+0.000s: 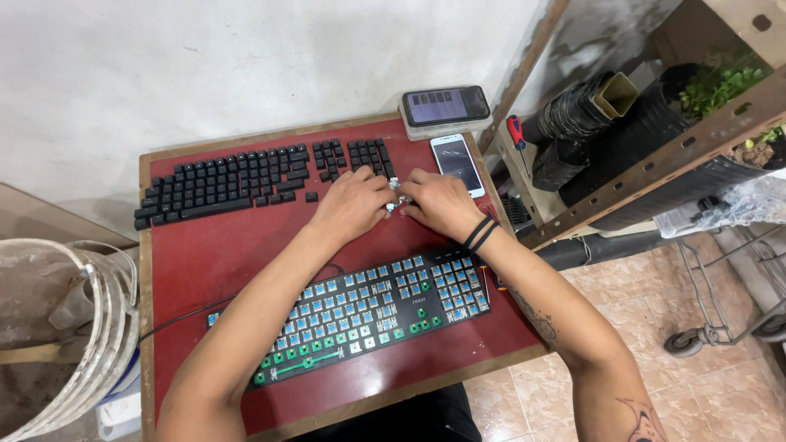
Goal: The person installs blue mechanical switches onto a green keyboard PCB. They pick switches from a pile on the table and press them into the switch sockets one by one.
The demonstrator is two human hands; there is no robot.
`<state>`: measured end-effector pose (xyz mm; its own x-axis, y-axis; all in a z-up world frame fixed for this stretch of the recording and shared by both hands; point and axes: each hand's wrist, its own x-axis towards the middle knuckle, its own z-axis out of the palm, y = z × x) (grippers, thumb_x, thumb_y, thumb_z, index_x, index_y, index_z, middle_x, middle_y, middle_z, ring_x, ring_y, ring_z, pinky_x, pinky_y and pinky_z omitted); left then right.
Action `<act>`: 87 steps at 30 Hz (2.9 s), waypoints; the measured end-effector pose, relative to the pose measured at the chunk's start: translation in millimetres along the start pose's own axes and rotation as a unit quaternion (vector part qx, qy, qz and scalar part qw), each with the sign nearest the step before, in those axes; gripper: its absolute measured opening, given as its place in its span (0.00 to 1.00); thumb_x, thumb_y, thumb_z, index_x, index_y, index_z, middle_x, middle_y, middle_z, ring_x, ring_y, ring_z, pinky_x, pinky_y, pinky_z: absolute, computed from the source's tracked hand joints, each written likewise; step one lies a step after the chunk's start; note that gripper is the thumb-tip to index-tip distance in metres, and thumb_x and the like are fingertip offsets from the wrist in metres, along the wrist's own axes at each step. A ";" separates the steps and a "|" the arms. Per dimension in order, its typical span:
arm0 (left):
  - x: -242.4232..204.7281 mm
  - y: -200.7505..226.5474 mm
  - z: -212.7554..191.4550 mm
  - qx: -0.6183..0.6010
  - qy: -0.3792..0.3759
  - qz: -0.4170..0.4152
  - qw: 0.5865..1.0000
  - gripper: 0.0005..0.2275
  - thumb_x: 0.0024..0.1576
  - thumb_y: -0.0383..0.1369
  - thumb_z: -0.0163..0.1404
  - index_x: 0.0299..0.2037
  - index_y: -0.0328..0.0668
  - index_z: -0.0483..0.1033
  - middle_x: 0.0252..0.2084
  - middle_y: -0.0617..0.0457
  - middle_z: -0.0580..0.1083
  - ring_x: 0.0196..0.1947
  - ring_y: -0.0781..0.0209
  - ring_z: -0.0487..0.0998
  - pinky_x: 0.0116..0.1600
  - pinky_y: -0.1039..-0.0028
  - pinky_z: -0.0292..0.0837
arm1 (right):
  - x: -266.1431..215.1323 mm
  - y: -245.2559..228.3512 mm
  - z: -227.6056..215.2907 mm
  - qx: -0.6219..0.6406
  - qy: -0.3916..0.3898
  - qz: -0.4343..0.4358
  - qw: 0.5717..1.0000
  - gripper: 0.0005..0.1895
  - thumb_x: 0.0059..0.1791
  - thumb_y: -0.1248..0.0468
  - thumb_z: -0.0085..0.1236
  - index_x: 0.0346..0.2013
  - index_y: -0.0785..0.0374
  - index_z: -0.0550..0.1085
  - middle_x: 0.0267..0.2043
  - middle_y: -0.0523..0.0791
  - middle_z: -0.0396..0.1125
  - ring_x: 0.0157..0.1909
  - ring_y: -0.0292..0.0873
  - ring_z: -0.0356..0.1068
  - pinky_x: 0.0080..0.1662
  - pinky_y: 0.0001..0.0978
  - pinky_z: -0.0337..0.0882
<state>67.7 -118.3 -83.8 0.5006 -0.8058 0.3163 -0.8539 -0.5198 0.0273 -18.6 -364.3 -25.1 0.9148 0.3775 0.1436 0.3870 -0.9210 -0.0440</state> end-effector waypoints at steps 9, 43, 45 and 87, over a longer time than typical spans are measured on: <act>-5.3 -12.6 12.9 0.099 0.128 0.107 0.981 0.04 0.67 0.39 0.65 0.39 0.59 0.88 0.44 0.62 0.82 0.53 0.56 0.79 0.53 0.65 0.74 | 14.8 12.9 17.0 -0.010 -0.015 -0.015 1.000 0.12 0.55 0.48 0.76 0.50 0.43 0.84 0.52 0.36 0.76 0.55 0.50 0.82 0.54 0.51 0.82; -89.2 43.5 -79.6 -0.253 0.107 -0.040 0.961 0.07 0.63 0.36 0.69 0.49 0.51 0.92 0.47 0.56 0.91 0.53 0.51 0.87 0.58 0.62 0.83 | -27.6 -39.9 -0.8 0.211 0.012 -0.089 0.973 0.15 0.50 0.59 0.77 0.48 0.50 0.79 0.39 0.39 0.74 0.48 0.49 0.83 0.47 0.47 0.86; -110.9 49.7 -102.8 -0.294 0.118 -0.078 0.945 0.06 0.65 0.32 0.70 0.51 0.50 0.93 0.46 0.54 0.92 0.51 0.50 0.89 0.56 0.61 0.86 | -26.4 -55.0 -13.8 0.300 0.054 -0.147 0.941 0.14 0.49 0.66 0.79 0.46 0.56 0.82 0.46 0.40 0.79 0.46 0.45 0.84 0.47 0.41 0.85; -389.7 44.2 -159.0 -0.155 0.130 -0.173 0.964 0.10 0.63 0.40 0.73 0.51 0.51 0.94 0.38 0.58 0.87 0.48 0.50 0.84 0.53 0.57 0.82 | 6.7 -292.8 11.6 0.192 0.136 -0.394 0.889 0.04 0.62 0.60 0.72 0.46 0.55 0.88 0.50 0.41 0.83 0.51 0.48 0.82 0.48 0.41 0.77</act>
<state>-187.8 217.8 -55.0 0.7447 -0.4799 0.4638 -0.6640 -0.6027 0.4424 -124.5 -90.9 -22.7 0.3017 0.8056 0.5099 0.9533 -0.2615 -0.1510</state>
